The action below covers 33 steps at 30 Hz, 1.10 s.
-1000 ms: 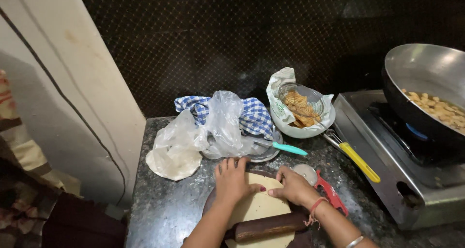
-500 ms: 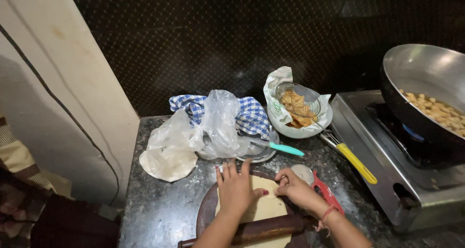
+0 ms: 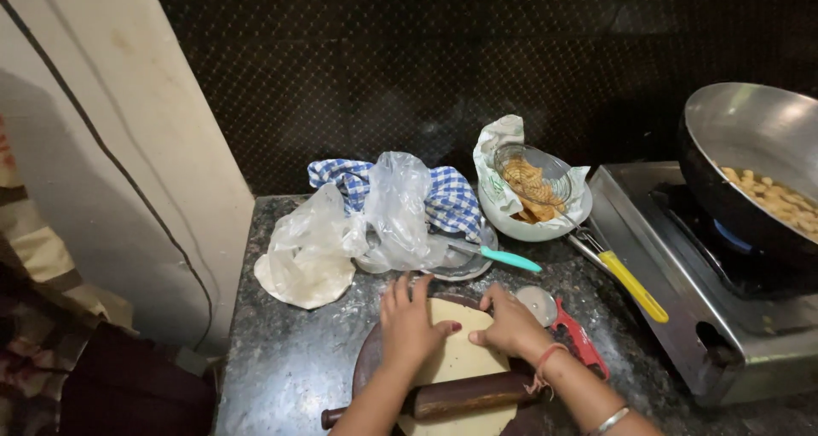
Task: The recorder is rolling out dough and deep-frying small pieces of it to make snacks.
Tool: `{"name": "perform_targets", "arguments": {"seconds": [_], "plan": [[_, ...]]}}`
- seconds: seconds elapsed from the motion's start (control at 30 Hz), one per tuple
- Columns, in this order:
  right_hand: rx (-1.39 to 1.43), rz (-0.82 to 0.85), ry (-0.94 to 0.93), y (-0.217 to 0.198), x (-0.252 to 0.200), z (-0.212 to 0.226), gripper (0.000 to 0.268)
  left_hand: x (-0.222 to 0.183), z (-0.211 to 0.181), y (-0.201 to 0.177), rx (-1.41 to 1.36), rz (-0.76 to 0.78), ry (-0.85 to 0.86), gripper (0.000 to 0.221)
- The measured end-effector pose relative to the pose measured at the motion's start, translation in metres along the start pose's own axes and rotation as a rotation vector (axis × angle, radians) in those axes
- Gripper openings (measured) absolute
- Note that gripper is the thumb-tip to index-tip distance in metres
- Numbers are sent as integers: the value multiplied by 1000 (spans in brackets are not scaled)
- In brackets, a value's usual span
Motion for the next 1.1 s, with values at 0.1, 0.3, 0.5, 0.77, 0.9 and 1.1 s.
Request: {"name": "perform_targets", "arguments": {"seconds": [0.1,0.3,0.5,0.77,0.9,1.1], "plan": [[-71,-77,-87,10,10,1,60,3,-12,-11,58,31,-27,100],[272,169,219,8,15,-6,65,13,9,9,-65,95,-191,101],[-43,-48,29,6,7,10,72,18,31,10,-116,-42,-169,104],[13,68,110,-4,2,31,80,13,25,0,-141,-5,-217,97],[-167,23,32,4,18,30,80,11,30,6,-141,-48,-151,97],[152,272,94,-2,24,19,72,0,12,-1,-24,-25,-59,102]]}}
Point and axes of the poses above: each hand's wrist, its own x-axis towards the middle knuckle, its own y-axis out of the palm, z = x × y, the point moved 3 cm from there along x, towards the middle knuckle, and after that the axes turned 7 degrees about y, right-handed, at the moved point
